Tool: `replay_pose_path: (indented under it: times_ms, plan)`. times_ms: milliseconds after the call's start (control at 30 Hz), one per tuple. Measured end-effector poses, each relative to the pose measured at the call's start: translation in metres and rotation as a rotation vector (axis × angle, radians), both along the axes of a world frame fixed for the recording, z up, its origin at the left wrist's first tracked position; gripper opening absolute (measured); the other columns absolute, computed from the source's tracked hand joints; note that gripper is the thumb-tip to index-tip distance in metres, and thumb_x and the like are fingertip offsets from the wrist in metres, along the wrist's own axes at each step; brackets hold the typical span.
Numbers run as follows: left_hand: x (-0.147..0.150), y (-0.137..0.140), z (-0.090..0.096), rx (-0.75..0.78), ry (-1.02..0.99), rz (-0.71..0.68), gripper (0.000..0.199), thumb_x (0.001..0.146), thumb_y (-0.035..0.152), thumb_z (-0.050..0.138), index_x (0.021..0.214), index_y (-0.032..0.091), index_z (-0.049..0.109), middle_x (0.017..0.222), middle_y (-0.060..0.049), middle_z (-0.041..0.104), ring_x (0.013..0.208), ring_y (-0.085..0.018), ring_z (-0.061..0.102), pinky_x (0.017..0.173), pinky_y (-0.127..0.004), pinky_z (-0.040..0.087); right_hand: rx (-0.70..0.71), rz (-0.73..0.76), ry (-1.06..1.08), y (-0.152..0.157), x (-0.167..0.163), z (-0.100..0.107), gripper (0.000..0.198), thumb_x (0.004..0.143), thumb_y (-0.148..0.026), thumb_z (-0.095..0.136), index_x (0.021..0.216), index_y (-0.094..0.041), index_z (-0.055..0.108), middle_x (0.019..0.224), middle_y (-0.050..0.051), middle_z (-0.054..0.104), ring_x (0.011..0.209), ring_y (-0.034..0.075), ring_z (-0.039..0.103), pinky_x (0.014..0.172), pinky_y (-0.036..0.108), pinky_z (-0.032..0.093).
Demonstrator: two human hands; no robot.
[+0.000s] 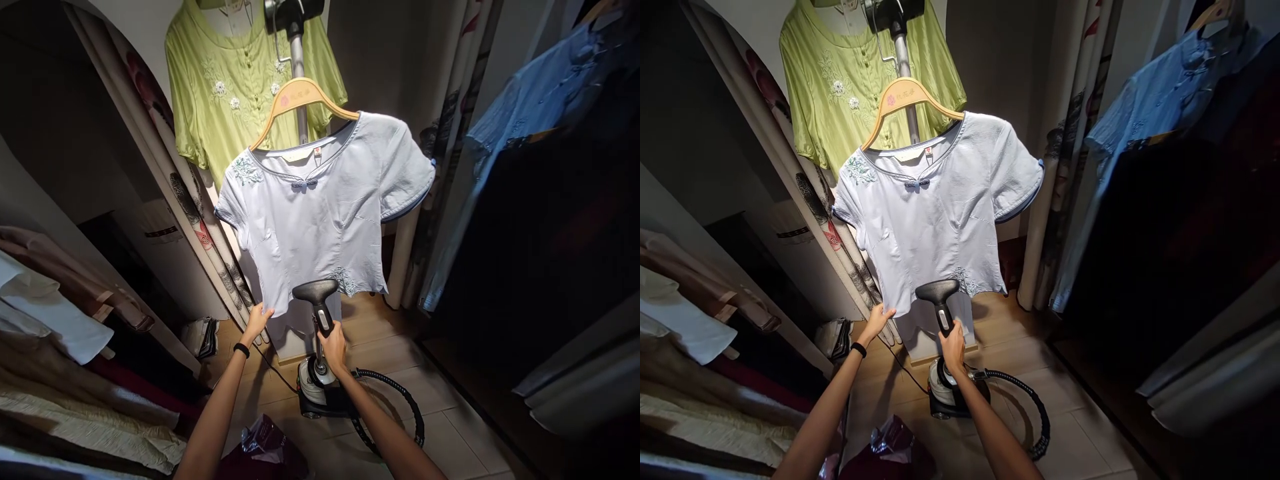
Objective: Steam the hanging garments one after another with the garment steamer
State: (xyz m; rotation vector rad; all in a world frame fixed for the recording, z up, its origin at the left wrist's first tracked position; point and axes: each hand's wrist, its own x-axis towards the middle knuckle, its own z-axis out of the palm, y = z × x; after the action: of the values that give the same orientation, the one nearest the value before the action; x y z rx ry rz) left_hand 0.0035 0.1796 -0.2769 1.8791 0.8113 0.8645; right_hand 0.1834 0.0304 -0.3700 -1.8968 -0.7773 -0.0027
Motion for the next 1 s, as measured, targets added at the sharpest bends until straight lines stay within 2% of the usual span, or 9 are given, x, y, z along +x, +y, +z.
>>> replay_pose_path:
  times_ms: [133, 333, 433, 533, 633, 733, 800, 900, 1000]
  plan:
    - [-0.001, -0.001, -0.002, -0.013, -0.03, -0.012, 0.034, 0.076, 0.038, 0.064, 0.095, 0.01, 0.064, 0.102, -0.017, 0.069, 0.092, -0.026, 0.062, 0.082, -0.034, 0.046, 0.004, -0.026, -0.031, 0.005, -0.004, 0.001, 0.031, 0.077, -0.036, 0.05, 0.102, -0.019, 0.045, 0.091, 0.012, 0.063, 0.079, 0.029, 0.063, 0.064, 0.036, 0.047]
    - [-0.003, 0.0, -0.007, -0.025, -0.027, 0.023, 0.033, 0.074, 0.039, 0.065, 0.09, 0.011, 0.065, 0.092, -0.012, 0.07, 0.085, -0.023, 0.062, 0.077, -0.032, 0.046, 0.044, -0.023, -0.121, 0.032, 0.006, 0.049, 0.041, 0.081, -0.034, 0.051, 0.116, -0.015, 0.043, 0.109, 0.015, 0.06, 0.102, 0.03, 0.058, 0.081, 0.038, 0.046]
    - [-0.008, 0.0, -0.007, -0.01, -0.019, 0.063, 0.034, 0.073, 0.044, 0.066, 0.084, 0.012, 0.064, 0.084, -0.008, 0.067, 0.08, -0.02, 0.06, 0.074, -0.03, 0.045, 0.028, -0.034, -0.182, 0.033, 0.011, 0.061, 0.039, 0.083, -0.031, 0.052, 0.117, -0.014, 0.042, 0.11, 0.015, 0.06, 0.103, 0.029, 0.058, 0.082, 0.036, 0.046]
    - [-0.016, 0.0, -0.007, 0.02, -0.025, 0.136, 0.035, 0.073, 0.049, 0.065, 0.075, 0.014, 0.059, 0.072, -0.002, 0.06, 0.071, -0.016, 0.055, 0.068, -0.026, 0.042, -0.083, -0.044, -0.198, 0.023, 0.013, 0.052, 0.038, 0.083, -0.03, 0.052, 0.117, -0.015, 0.042, 0.112, 0.014, 0.06, 0.102, 0.027, 0.059, 0.078, 0.033, 0.046]
    - [-0.026, 0.001, -0.006, 0.064, -0.034, 0.212, 0.037, 0.076, 0.052, 0.061, 0.068, 0.017, 0.052, 0.064, 0.002, 0.049, 0.064, -0.012, 0.047, 0.062, -0.023, 0.038, -0.193, -0.051, -0.163, 0.003, 0.012, 0.028, 0.035, 0.083, -0.029, 0.053, 0.114, -0.015, 0.043, 0.112, 0.013, 0.06, 0.095, 0.027, 0.061, 0.073, 0.033, 0.045]
    - [-0.035, 0.005, -0.004, 0.103, -0.036, 0.255, 0.037, 0.078, 0.051, 0.058, 0.064, 0.018, 0.046, 0.062, 0.004, 0.042, 0.061, -0.011, 0.041, 0.06, -0.022, 0.034, -0.242, -0.042, -0.143, -0.023, 0.014, 0.008, 0.03, 0.08, -0.025, 0.054, 0.108, -0.017, 0.046, 0.103, 0.01, 0.062, 0.088, 0.026, 0.063, 0.068, 0.032, 0.044]
    - [-0.039, 0.008, -0.001, 0.126, -0.034, 0.272, 0.037, 0.078, 0.05, 0.057, 0.062, 0.019, 0.042, 0.061, 0.004, 0.039, 0.06, -0.011, 0.038, 0.059, -0.022, 0.032, -0.271, -0.004, -0.17, -0.042, 0.019, 0.003, 0.029, 0.079, -0.022, 0.054, 0.107, -0.018, 0.048, 0.101, 0.008, 0.063, 0.089, 0.026, 0.063, 0.069, 0.031, 0.044]
    - [-0.044, 0.009, 0.003, 0.145, -0.022, 0.285, 0.039, 0.077, 0.048, 0.057, 0.06, 0.02, 0.037, 0.059, 0.005, 0.032, 0.057, -0.01, 0.031, 0.055, -0.022, 0.026, -0.291, 0.111, -0.3, -0.062, 0.026, 0.016, 0.032, 0.08, -0.02, 0.054, 0.111, -0.019, 0.048, 0.103, 0.006, 0.062, 0.091, 0.024, 0.062, 0.07, 0.029, 0.043]
    - [-0.047, 0.004, 0.007, 0.154, 0.001, 0.274, 0.038, 0.078, 0.048, 0.056, 0.06, 0.02, 0.037, 0.059, 0.005, 0.03, 0.057, -0.01, 0.029, 0.054, -0.022, 0.024, -0.303, 0.214, -0.491, -0.065, 0.025, 0.051, 0.039, 0.08, -0.016, 0.056, 0.117, -0.02, 0.048, 0.105, 0.006, 0.061, 0.094, 0.023, 0.06, 0.072, 0.028, 0.042]
